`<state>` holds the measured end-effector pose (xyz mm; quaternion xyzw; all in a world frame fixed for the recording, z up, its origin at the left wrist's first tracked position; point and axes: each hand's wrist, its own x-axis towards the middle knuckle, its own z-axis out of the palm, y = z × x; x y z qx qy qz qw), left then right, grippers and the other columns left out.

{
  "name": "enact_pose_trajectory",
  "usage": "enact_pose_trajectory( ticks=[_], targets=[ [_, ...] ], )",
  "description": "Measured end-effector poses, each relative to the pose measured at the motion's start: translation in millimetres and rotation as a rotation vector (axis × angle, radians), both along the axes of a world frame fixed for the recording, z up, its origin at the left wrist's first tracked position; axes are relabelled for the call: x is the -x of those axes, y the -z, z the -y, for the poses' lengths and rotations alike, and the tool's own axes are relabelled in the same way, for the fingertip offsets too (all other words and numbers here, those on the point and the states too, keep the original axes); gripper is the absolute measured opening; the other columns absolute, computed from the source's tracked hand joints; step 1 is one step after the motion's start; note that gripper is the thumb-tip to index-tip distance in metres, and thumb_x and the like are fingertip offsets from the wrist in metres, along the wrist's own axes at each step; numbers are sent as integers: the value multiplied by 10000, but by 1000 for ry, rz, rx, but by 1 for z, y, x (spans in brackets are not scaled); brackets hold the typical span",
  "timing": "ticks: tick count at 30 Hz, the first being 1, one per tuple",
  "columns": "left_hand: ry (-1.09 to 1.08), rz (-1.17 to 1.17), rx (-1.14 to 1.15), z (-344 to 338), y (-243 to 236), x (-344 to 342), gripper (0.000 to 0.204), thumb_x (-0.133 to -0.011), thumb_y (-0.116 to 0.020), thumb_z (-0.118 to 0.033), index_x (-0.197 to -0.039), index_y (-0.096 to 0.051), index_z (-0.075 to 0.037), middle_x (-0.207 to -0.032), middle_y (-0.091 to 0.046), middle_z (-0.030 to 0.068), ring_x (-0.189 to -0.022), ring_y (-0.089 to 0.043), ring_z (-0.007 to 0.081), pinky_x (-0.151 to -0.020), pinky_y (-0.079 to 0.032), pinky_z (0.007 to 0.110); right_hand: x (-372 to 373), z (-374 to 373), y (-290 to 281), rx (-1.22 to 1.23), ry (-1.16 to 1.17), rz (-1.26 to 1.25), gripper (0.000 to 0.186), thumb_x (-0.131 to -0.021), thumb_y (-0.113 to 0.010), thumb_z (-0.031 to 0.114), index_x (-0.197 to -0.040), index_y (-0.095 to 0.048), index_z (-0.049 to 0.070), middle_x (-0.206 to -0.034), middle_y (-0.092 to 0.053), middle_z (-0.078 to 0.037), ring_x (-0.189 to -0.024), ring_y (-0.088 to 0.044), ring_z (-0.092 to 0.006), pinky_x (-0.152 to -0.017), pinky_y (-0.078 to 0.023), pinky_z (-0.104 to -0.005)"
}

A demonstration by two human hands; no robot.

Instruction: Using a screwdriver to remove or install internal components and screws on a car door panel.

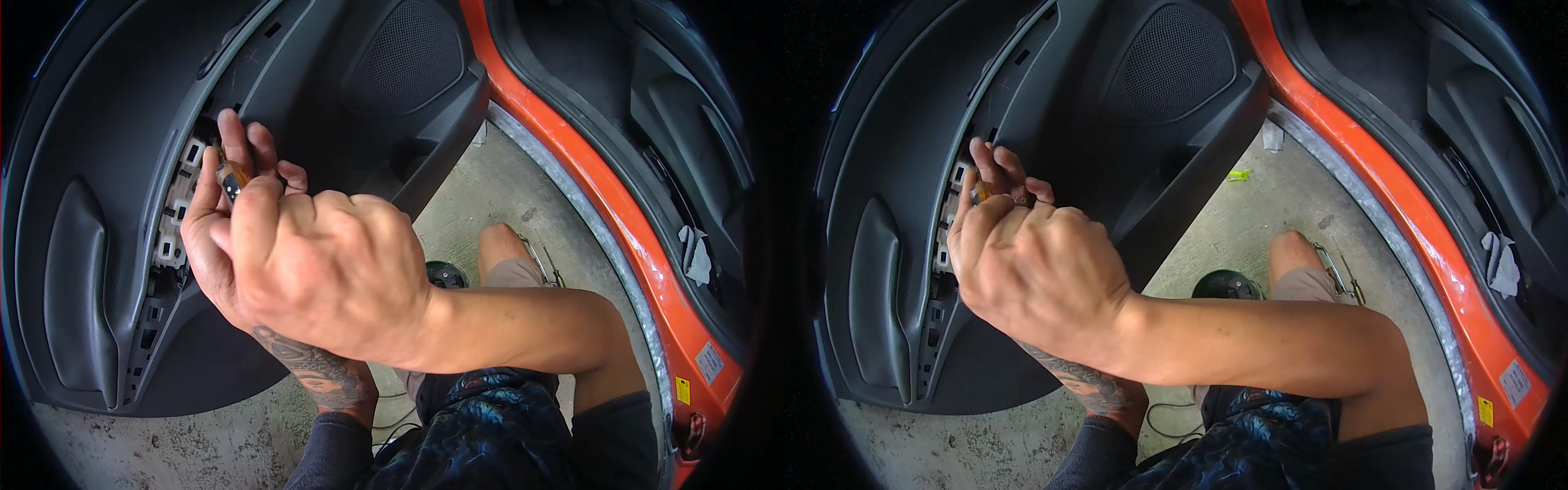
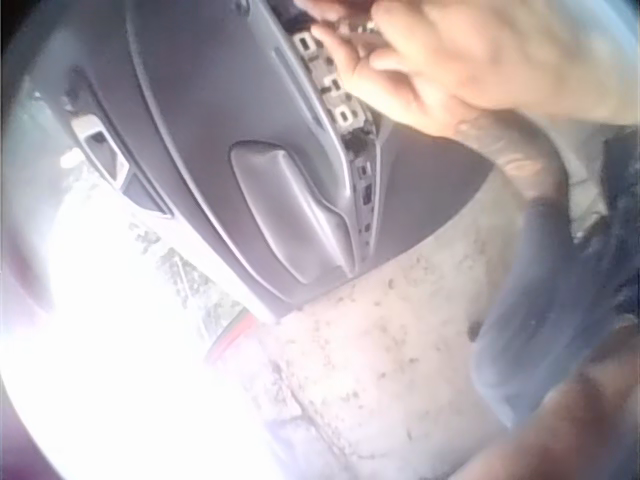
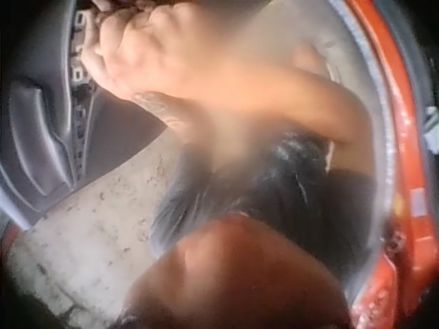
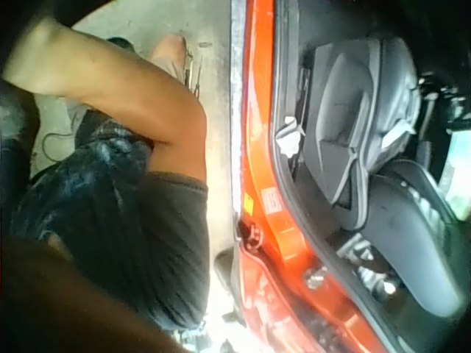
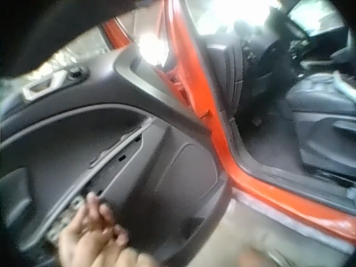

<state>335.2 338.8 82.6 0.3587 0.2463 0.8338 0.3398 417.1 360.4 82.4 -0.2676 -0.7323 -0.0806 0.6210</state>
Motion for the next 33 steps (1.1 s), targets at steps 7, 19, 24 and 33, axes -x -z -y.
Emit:
enact_pose_trajectory(
  ticks=[7,19,24,33],
  targets=[
    [-236,-289,-80,-8,10,6,317,-994,-525,-160,-1213,-530,69,-1309,-553,236,-1172,-580,321,-863,-525,404,-3,3,1,13,-66,-44,290,-850,-616,162,-926,-651,-115,-606,-619,-115,-493,-601,-156,-419,-489,-242],
    [-702,-949,149,-3,-2,14,302,-981,-532,-138,-1221,-538,46,-1338,-548,231,-1164,-593,285,-895,-517,427,-7,0,4,109,-73,19,315,-848,-626,207,-985,-592,-75,-640,-507,-31,-494,-521,-103,-372,-429,-237],
    [294,104,7,0,-10,17,292,-980,-552,-141,-1214,-557,34,-1208,-646,119,-1113,-614,259,-1011,-469,376,-9,-9,2,-27,-100,-53,314,-908,-567,200,-789,-612,-87,-550,-552,-85,-438,-539,-147,-363,-434,-246],
    [40,176,89,-7,-14,13,259,-980,-555,-117,-1184,-579,41,-1155,-665,129,-1148,-593,275,-974,-504,357,-11,-12,4,-99,-35,-92,386,-936,-612,344,-857,-564,-30,-538,-464,3,-424,-503,-116,-383,-435,-243]
  ],
)
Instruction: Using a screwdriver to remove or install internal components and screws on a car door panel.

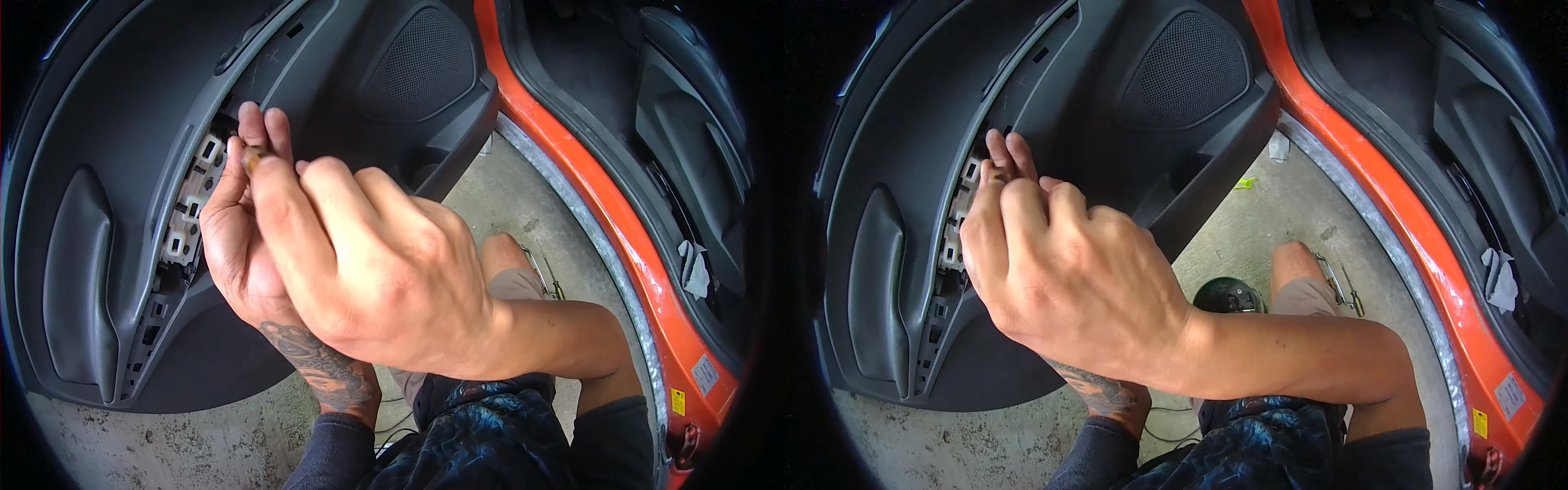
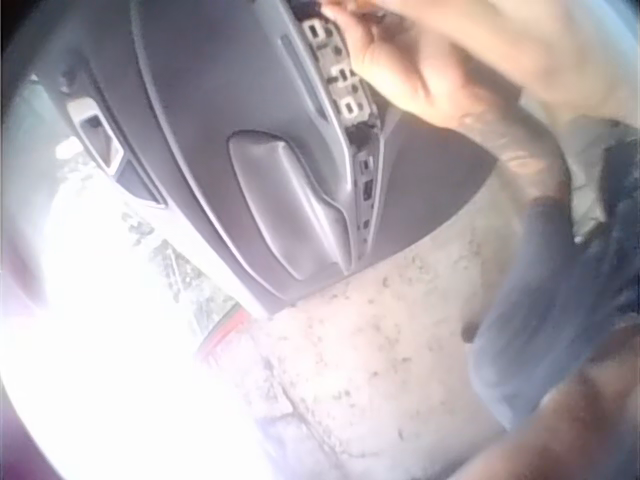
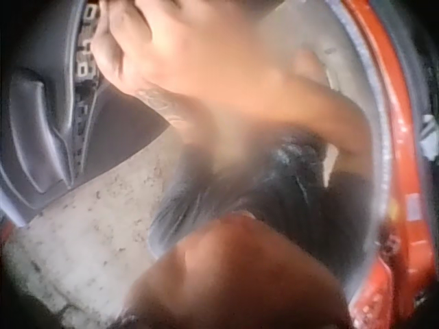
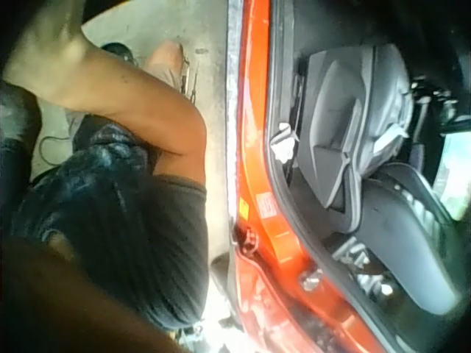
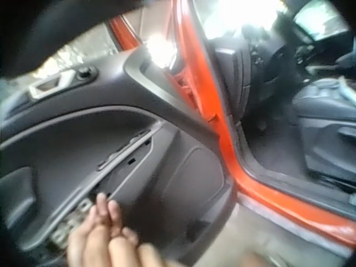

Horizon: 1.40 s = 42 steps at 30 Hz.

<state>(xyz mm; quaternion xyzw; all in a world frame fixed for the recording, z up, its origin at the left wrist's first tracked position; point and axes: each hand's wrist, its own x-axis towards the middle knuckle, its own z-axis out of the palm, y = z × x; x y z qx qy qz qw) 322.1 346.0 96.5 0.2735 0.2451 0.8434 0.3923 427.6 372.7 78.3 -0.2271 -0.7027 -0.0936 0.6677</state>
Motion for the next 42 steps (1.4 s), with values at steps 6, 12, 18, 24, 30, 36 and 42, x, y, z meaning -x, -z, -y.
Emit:
enact_pose_trajectory(
  ticks=[6,12,18,24,30,36,42],
  targets=[
    [123,7,3,6,-3,1,239,-979,-568,-141,-1154,-590,20,-1141,-676,110,-1097,-618,269,-918,-535,358,-6,0,0,175,-161,43,494,-912,-629,436,-667,-384,85,-511,-458,-9,-404,-508,-137,-345,-408,-269],
    [182,252,85,-5,-7,12,208,-971,-583,-130,-1125,-603,9,-1087,-690,114,-1012,-655,261,-877,-565,349,-6,1,0,39,1,72,418,-934,-596,399,-803,-530,8,-542,-483,-8,-455,-557,-131,-396,-446,-250],
    [171,110,132,-3,-7,11,217,-963,-597,-123,-1122,-599,24,-1087,-691,106,-1046,-648,272,-919,-547,364,-7,-1,5,241,-93,137,269,-876,-602,167,-752,-579,-70,-512,-541,-49,-406,-559,-135,-357,-438,-233],
    [86,121,61,1,-4,-2,214,-962,-596,-126,-1122,-585,16,-1087,-693,117,-1031,-649,267,-921,-555,360,-4,7,1,162,-27,142,384,-875,-654,297,-986,-583,-64,-618,-574,-44,-495,-585,-119,-402,-472,-244],
    [203,82,73,5,-4,7,234,-968,-591,-150,-1143,-567,4,-1118,-686,116,-1011,-649,273,-903,-557,369,-6,4,6,313,-184,234,337,-919,-640,299,-883,-570,-28,-526,-533,-29,-406,-536,-133,-376,-427,-264],
    [342,12,1,12,1,7,259,-996,-540,-199,-1173,-581,-15,-1136,-682,108,-971,-660,273,-852,-563,381,4,2,11,189,-355,-62,298,-891,-598,179,-838,-634,-113,-559,-625,-136,-474,-654,-208,-398,-505,-263],
    [278,78,77,13,-3,13,284,-1012,-489,-188,-1201,-588,-1,-1142,-673,119,-952,-665,275,-759,-577,416,3,6,11,203,-358,-56,314,-869,-614,159,-989,-632,-131,-726,-679,-259,-590,-710,-279,-425,-545,-288]
  ],
)
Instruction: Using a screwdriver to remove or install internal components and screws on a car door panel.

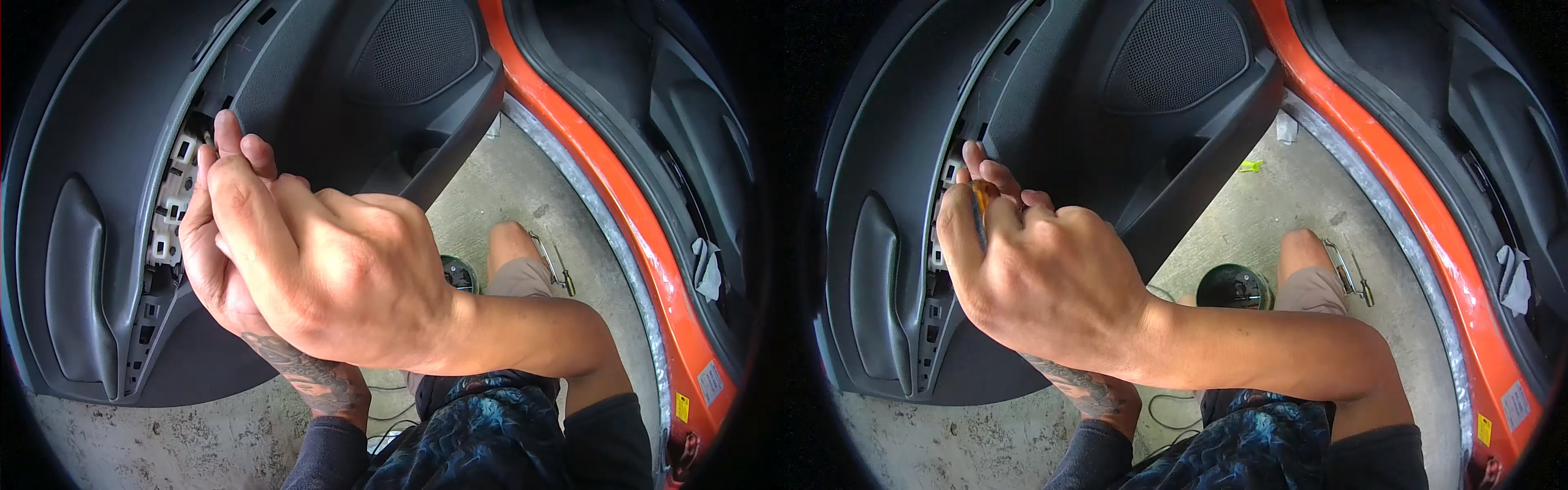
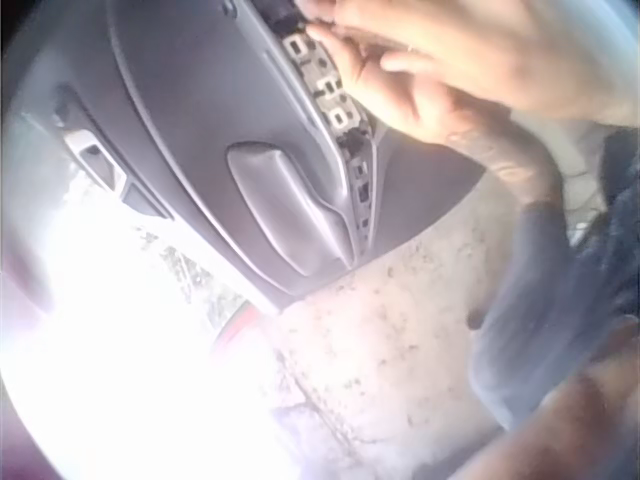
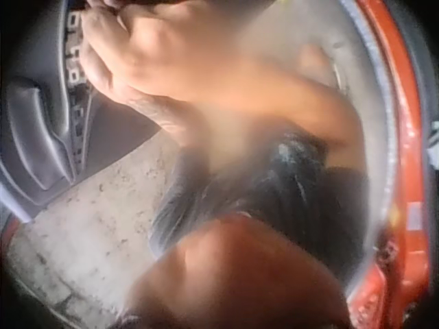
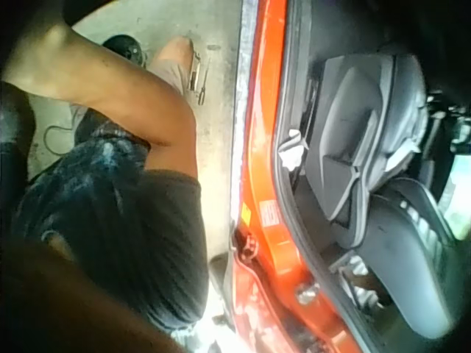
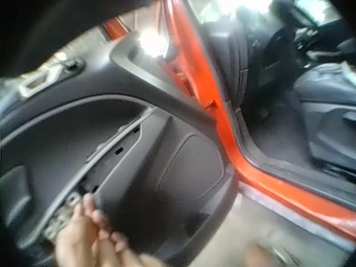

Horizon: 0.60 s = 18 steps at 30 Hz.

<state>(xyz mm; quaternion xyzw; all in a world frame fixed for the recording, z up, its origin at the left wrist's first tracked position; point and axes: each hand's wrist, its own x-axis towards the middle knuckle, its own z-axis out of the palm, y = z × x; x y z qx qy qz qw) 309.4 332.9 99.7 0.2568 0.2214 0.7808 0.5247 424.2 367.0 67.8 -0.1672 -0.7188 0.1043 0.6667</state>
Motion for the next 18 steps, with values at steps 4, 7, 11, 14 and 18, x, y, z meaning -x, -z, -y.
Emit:
enact_pose_trajectory(
  ticks=[4,7,11,14,18],
  targets=[
    [67,30,-15,-4,1,4,287,-998,-519,-169,-1172,-600,44,-1107,-684,157,-955,-664,293,-817,-587,394,1,-3,-1,-8,80,-28,210,-856,-629,97,-1017,-602,-36,-600,-521,-43,-440,-571,-126,-368,-449,-254],
    [91,26,-7,-4,2,4,300,-997,-519,-165,-1191,-591,52,-1121,-679,173,-969,-661,303,-864,-579,386,-1,-5,1,-17,61,-12,219,-856,-638,99,-1024,-602,-38,-630,-541,-48,-468,-590,-130,-390,-470,-253],
    [126,25,37,-4,-2,7,338,-1002,-500,-156,-1260,-546,57,-1152,-670,179,-996,-655,317,-910,-559,381,-1,-5,3,7,-23,-86,232,-856,-658,106,-1029,-604,-39,-669,-572,-63,-508,-617,-145,-419,-493,-256],
    [106,8,27,-5,-3,9,352,-1004,-487,-150,-1282,-524,63,-1166,-664,180,-1007,-652,321,-916,-556,384,-1,-7,2,0,-27,-110,232,-853,-666,101,-1024,-607,-43,-684,-585,-74,-519,-625,-156,-426,-499,-260],
    [91,27,13,-5,-4,7,349,-1004,-483,-148,-1278,-528,64,-1171,-662,181,-1011,-652,317,-914,-557,381,1,-9,-2,15,-46,-98,223,-849,-668,91,-1014,-609,-48,-688,-588,-79,-519,-627,-164,-428,-502,-263]
  ],
)
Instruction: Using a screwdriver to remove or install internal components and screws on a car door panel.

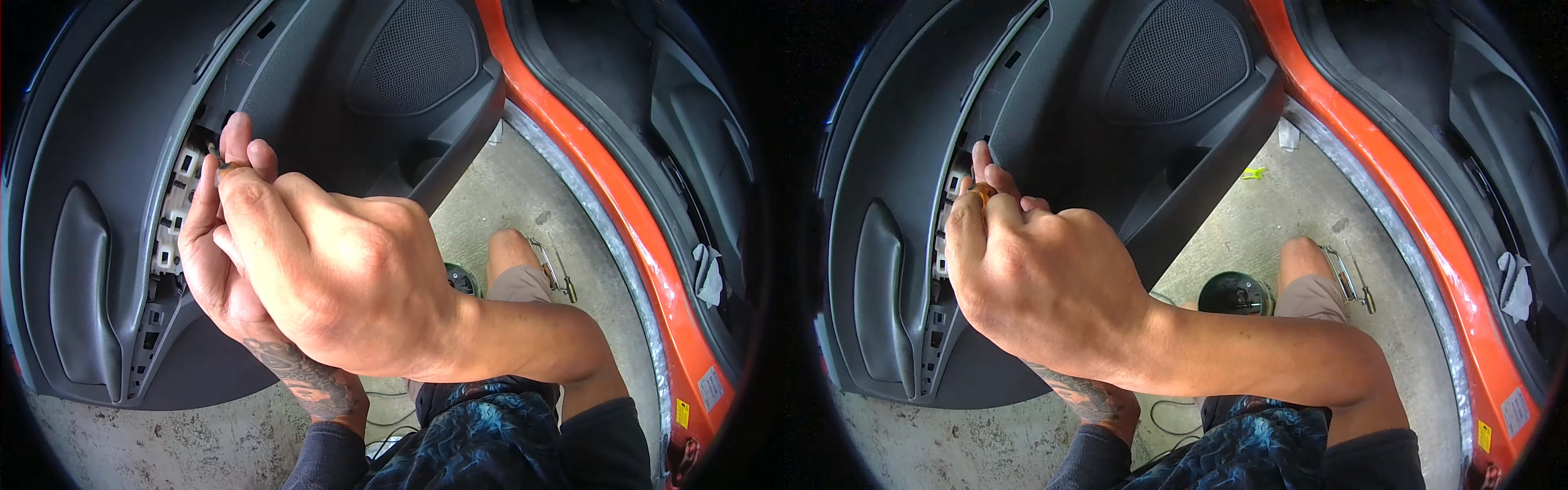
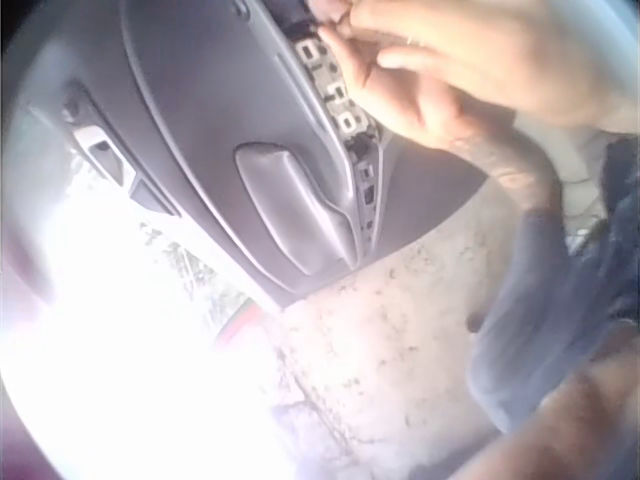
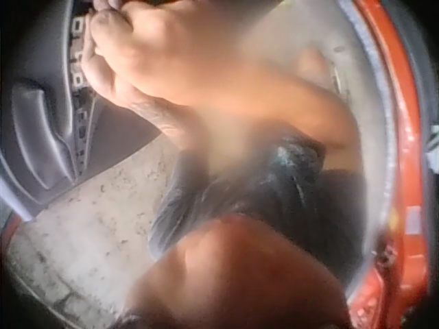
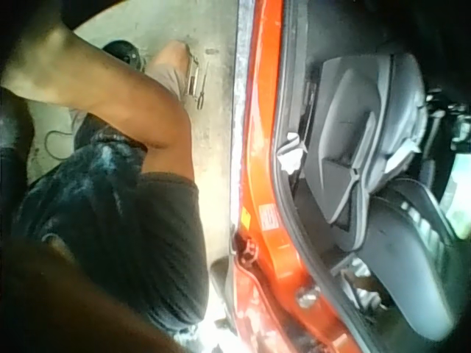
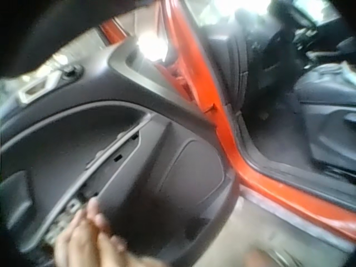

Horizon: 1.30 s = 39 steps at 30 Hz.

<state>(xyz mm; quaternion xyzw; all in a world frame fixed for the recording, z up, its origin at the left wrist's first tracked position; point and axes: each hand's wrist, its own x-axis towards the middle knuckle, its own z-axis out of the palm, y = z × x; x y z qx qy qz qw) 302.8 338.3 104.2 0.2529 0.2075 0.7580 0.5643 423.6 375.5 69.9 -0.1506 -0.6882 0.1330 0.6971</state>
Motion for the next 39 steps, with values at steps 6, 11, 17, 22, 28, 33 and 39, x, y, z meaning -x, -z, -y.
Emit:
enact_pose_trajectory(
  ticks=[6,11,17,22,28,33,39],
  targets=[
    [-45,-12,-14,0,-3,-5,347,-1003,-487,-145,-1277,-530,63,-1170,-661,183,-1009,-655,301,-905,-562,370,1,-2,-3,-11,-16,-22,227,-849,-670,87,-1018,-608,-52,-700,-588,-84,-529,-632,-165,-434,-506,-264],
    [-85,-30,8,0,-4,-6,333,-1002,-488,-138,-1265,-546,58,-1141,-671,179,-1007,-657,288,-912,-559,368,-1,-1,-9,-2,-19,38,275,-853,-644,105,-1031,-627,-105,-722,-629,-165,-554,-662,-216,-433,-527,-278],
    [-162,-70,-22,-4,-3,-17,251,-992,-514,-145,-1163,-574,29,-1086,-672,131,-999,-650,261,-898,-547,358,-11,5,-26,-50,239,485,375,-708,-671,140,-986,-628,-108,-677,-581,-89,-561,-602,-158,-398,-464,-257],
    [-193,-76,39,-1,-1,-19,192,-983,-535,-150,-1077,-598,4,-1040,-673,90,-991,-645,238,-886,-537,350,-11,7,-37,-50,275,590,467,-654,-683,164,-1010,-620,-132,-663,-553,-71,-580,-579,-161,-420,-473,-263],
    [-174,13,343,13,-18,-11,228,-973,-566,-171,-1140,-584,-16,-1050,-675,125,-1111,-595,326,-966,-490,418,-7,9,-40,344,-22,543,409,-907,-635,211,-1193,-558,-70,-711,-539,-91,-564,-583,-216,-468,-495,-316],
    [-199,-148,437,18,-24,-15,284,-979,-565,-212,-1187,-584,-19,-1091,-686,147,-1144,-585,346,-1029,-445,444,-9,9,-34,542,-234,427,386,-860,-690,154,-1164,-589,-62,-815,-625,-136,-601,-609,-246,-529,-519,-346],
    [-115,-63,523,20,-32,-10,336,-954,-603,-271,-1209,-605,-51,-1212,-644,153,-1200,-555,351,-1062,-408,470,-4,17,-46,966,-447,168,335,-913,-642,164,-1153,-594,-65,-866,-672,-168,-719,-678,-291,-614,-555,-355]
  ],
)
